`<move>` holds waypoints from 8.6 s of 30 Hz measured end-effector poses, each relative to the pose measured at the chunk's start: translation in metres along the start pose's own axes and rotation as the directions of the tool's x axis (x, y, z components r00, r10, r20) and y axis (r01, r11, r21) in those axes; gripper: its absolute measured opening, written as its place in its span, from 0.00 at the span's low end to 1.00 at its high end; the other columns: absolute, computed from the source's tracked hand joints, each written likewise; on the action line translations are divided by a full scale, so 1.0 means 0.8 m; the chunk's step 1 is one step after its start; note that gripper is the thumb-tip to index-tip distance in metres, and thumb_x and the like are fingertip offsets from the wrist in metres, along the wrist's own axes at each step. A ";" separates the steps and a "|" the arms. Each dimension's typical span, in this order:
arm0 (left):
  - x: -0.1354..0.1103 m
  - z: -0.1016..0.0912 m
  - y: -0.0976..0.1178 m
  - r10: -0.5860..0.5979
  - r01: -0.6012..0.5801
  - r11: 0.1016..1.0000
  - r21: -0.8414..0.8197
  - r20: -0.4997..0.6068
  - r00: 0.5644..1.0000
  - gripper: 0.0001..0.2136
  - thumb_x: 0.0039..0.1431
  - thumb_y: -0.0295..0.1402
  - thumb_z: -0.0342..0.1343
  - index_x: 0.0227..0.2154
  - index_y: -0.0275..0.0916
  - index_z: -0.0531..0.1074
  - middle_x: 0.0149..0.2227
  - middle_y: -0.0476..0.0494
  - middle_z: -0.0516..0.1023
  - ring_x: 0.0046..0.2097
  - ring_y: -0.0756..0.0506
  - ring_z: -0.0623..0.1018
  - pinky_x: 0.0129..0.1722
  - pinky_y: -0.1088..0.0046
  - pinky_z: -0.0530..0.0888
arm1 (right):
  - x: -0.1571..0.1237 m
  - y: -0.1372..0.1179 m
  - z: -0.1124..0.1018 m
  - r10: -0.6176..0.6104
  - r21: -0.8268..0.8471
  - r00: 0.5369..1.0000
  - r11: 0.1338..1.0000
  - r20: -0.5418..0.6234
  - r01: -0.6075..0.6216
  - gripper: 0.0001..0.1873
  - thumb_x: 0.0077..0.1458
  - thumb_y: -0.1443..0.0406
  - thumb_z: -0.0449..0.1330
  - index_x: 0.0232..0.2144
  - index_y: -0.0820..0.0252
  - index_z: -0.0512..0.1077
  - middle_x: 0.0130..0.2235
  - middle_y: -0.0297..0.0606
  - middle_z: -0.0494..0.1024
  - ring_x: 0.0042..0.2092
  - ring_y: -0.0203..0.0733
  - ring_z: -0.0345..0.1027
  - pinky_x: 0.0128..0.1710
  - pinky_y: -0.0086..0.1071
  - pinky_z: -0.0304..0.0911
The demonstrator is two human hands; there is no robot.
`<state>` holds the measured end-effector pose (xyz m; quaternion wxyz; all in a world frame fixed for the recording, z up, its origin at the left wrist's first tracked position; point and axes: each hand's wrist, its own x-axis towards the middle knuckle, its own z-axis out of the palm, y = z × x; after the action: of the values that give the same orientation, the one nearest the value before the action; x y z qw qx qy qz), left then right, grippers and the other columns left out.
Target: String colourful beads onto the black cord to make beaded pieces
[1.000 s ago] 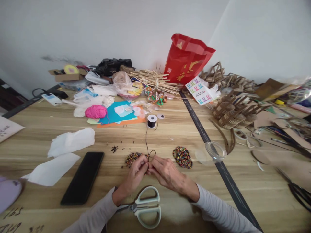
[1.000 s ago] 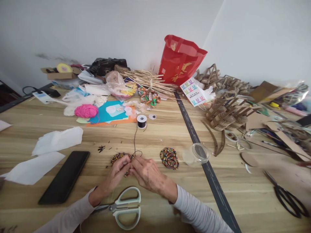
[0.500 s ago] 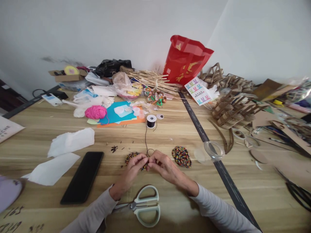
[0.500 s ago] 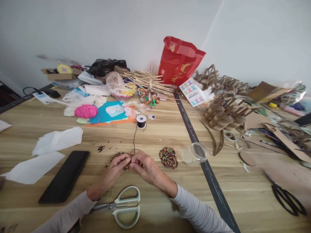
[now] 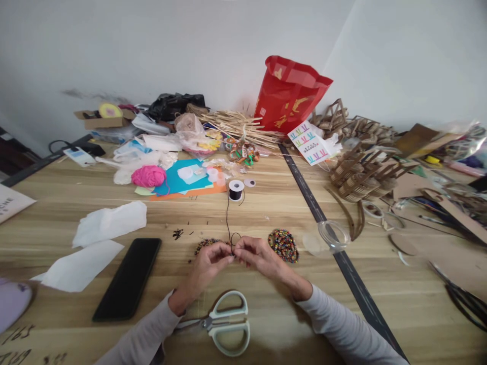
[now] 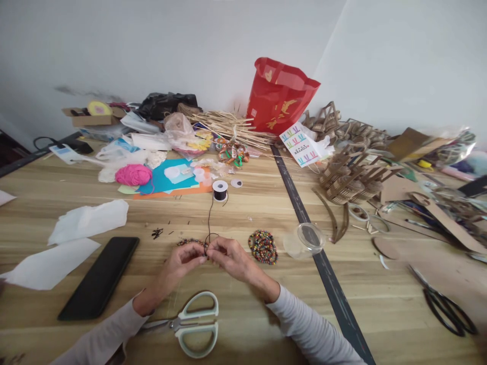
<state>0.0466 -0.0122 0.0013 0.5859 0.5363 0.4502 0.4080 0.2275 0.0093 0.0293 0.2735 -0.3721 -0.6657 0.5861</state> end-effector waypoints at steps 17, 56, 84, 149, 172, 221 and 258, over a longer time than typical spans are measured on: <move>-0.003 0.001 -0.007 0.128 -0.117 0.980 0.159 -0.056 0.990 0.04 0.52 0.31 0.57 0.28 0.35 0.72 0.29 0.45 0.76 0.33 0.47 0.74 0.35 0.73 0.69 | -0.004 -0.003 0.004 -0.132 -0.328 0.991 0.938 -0.036 0.113 0.10 0.60 0.63 0.54 0.29 0.64 0.68 0.26 0.32 0.67 0.27 0.31 0.57 0.27 0.24 0.52; -0.002 0.000 0.008 0.041 -0.039 0.999 -0.038 0.045 0.998 0.09 0.52 0.36 0.60 0.28 0.35 0.70 0.30 0.47 0.72 0.35 0.47 0.71 0.36 0.73 0.68 | -0.004 -0.006 0.000 -0.074 -0.091 0.997 0.993 0.027 0.076 0.15 0.61 0.58 0.53 0.27 0.63 0.68 0.25 0.32 0.68 0.27 0.31 0.59 0.26 0.25 0.54; 0.003 -0.008 -0.003 -0.073 0.087 0.993 -0.081 0.166 0.983 0.12 0.49 0.39 0.62 0.30 0.35 0.72 0.28 0.48 0.74 0.29 0.49 0.73 0.31 0.72 0.72 | -0.009 -0.004 -0.006 -0.218 -0.528 0.972 0.817 0.086 0.230 0.08 0.62 0.69 0.50 0.35 0.61 0.69 0.27 0.32 0.69 0.27 0.32 0.60 0.28 0.25 0.54; 0.001 0.000 -0.007 -0.012 0.096 0.951 -0.295 0.274 0.962 0.05 0.51 0.31 0.58 0.28 0.35 0.70 0.26 0.48 0.72 0.30 0.48 0.71 0.31 0.74 0.68 | -0.011 -0.009 0.003 -0.338 -0.424 0.921 0.818 0.193 0.389 0.08 0.66 0.68 0.46 0.37 0.61 0.65 0.34 0.36 0.73 0.33 0.33 0.66 0.36 0.26 0.61; 0.000 -0.009 0.002 -0.109 0.163 0.941 -0.297 0.193 0.975 0.12 0.41 0.36 0.68 0.24 0.33 0.75 0.21 0.47 0.76 0.24 0.50 0.73 0.24 0.76 0.68 | -0.021 -0.025 0.007 -0.350 -0.484 0.933 0.804 0.084 0.345 0.05 0.62 0.70 0.50 0.34 0.60 0.65 0.31 0.34 0.70 0.32 0.34 0.65 0.34 0.26 0.61; 0.015 -0.023 0.003 -0.157 0.108 0.804 -0.585 -0.033 0.987 0.13 0.39 0.34 0.71 0.26 0.34 0.74 0.22 0.48 0.79 0.26 0.49 0.76 0.29 0.74 0.70 | -0.058 0.046 -0.007 -0.024 0.645 0.981 0.756 0.195 -0.110 0.39 0.34 0.63 0.75 0.50 0.53 0.66 0.35 0.35 0.73 0.31 0.34 0.68 0.28 0.25 0.63; 0.013 -0.011 0.007 -0.128 0.079 0.837 -0.541 -0.054 0.990 0.13 0.38 0.31 0.71 0.22 0.35 0.70 0.23 0.50 0.78 0.26 0.50 0.76 0.26 0.76 0.72 | -0.066 0.026 -0.018 0.122 0.288 0.980 0.943 0.159 -0.164 0.27 0.47 0.52 0.65 0.48 0.58 0.69 0.30 0.31 0.65 0.29 0.31 0.56 0.26 0.24 0.55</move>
<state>0.0407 0.0007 0.0061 0.7133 0.3070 0.3716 0.5088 0.2726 -0.0250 0.0151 0.2365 -0.3321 -0.5576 0.7231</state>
